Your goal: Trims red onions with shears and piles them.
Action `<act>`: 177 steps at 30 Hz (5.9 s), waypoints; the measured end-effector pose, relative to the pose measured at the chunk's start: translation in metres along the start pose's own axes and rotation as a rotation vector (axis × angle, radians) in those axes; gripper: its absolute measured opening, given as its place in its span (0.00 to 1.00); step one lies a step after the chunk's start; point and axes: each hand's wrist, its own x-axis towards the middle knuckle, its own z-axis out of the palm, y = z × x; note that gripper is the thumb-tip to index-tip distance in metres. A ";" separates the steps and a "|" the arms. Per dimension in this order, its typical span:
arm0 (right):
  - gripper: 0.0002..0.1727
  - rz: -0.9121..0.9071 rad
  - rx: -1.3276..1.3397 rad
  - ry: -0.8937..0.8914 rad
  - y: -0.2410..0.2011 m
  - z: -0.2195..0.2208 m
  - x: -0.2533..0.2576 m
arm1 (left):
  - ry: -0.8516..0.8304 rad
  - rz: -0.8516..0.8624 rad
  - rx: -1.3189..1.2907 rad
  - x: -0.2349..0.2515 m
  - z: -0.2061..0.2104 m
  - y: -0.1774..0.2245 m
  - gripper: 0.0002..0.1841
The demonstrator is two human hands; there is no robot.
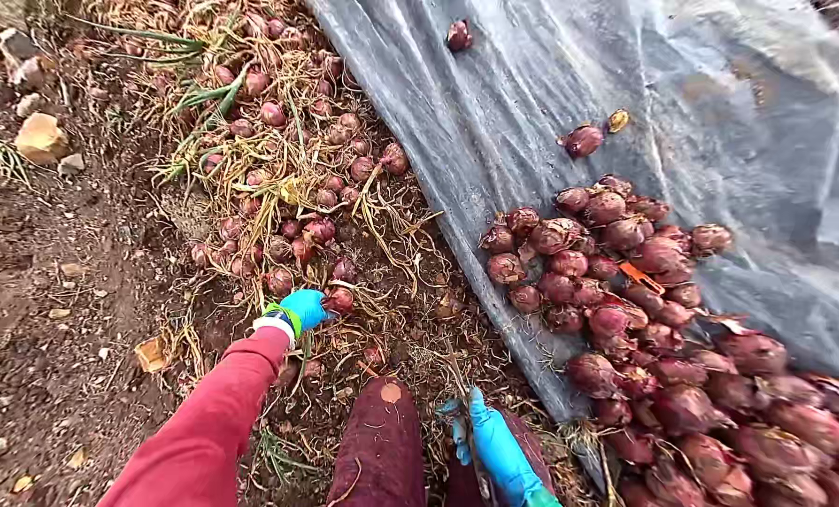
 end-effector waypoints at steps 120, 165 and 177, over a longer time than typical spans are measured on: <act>0.47 -0.002 0.225 0.293 0.043 -0.003 -0.105 | 0.204 -0.099 -0.285 -0.115 0.152 -0.047 0.21; 0.52 -0.175 0.055 0.189 0.018 -0.010 -0.061 | 0.259 -0.112 -0.423 -0.044 0.128 -0.060 0.31; 0.48 0.086 -0.036 -0.151 -0.010 0.068 0.018 | 0.244 0.009 -0.639 -0.076 0.084 -0.009 0.47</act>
